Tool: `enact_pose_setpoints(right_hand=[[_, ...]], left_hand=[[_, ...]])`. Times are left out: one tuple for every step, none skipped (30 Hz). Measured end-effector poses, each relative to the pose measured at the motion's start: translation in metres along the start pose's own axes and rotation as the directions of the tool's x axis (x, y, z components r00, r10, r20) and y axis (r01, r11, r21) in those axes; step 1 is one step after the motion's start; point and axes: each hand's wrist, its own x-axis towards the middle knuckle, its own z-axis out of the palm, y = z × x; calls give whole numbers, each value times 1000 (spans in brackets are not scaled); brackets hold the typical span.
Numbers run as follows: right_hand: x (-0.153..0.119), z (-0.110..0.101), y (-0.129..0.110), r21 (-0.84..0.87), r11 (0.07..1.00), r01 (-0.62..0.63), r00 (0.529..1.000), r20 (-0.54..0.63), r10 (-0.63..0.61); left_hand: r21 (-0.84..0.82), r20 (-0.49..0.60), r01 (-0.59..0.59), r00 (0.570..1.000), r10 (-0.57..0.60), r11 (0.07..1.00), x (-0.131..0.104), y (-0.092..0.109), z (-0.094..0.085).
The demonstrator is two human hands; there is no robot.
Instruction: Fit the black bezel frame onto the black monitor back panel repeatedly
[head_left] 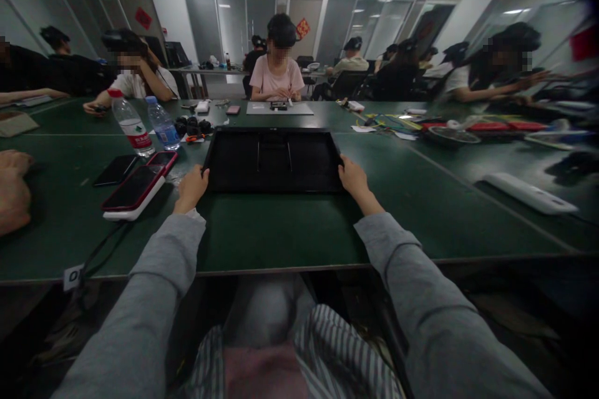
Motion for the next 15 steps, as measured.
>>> enact_pose_setpoints(right_hand=[[2,2,2,10,1000,4,1000,-8,-4],[3,4,4,23,1000,10,1000,-17,-10],[5,5,6,37,999,16,1000,-27,-15],[7,7,8,53,998,23,999,-36,-21],[8,9,10,69,997,29,999,-44,-26],[10,11,13,84,996,35,998,-50,-31],[11,12,15,101,994,40,998,-52,-34],[12,13,18,121,992,41,998,-52,-35],[13,14,20,148,988,39,998,-51,-32],[14,15,22,180,983,35,998,-50,-27],[15,16,24,216,976,27,999,-48,-17],[16,17,25,253,967,15,999,-44,-4],[17,18,26,291,957,1,999,-37,10],[18,19,27,328,945,-14,999,-26,24],[19,20,28,364,931,-27,999,-11,33]], left_hand=[[3,4,3,1000,-3,1000,0,1,0],[3,6,7,1000,-7,1000,-1,2,-1],[3,7,10,1000,-10,1000,-1,2,-1],[1,6,12,1000,-12,1000,-1,3,-1],[-1,5,11,1000,-11,1000,-1,3,0],[-2,4,10,1000,-10,1000,-2,3,0],[-5,2,7,1000,-7,1000,-2,3,0],[-9,0,6,1000,-6,1000,-2,3,1],[-16,0,6,1000,-6,1000,-2,3,1],[-25,0,9,1000,-9,1000,-1,3,2],[-38,1,16,1000,-16,999,-1,2,2],[-54,2,25,1000,-25,998,-1,1,3],[-72,4,37,999,-36,997,0,0,4],[-92,6,49,999,-49,995,1,-2,6],[-112,8,59,998,-59,992,3,-4,7]])
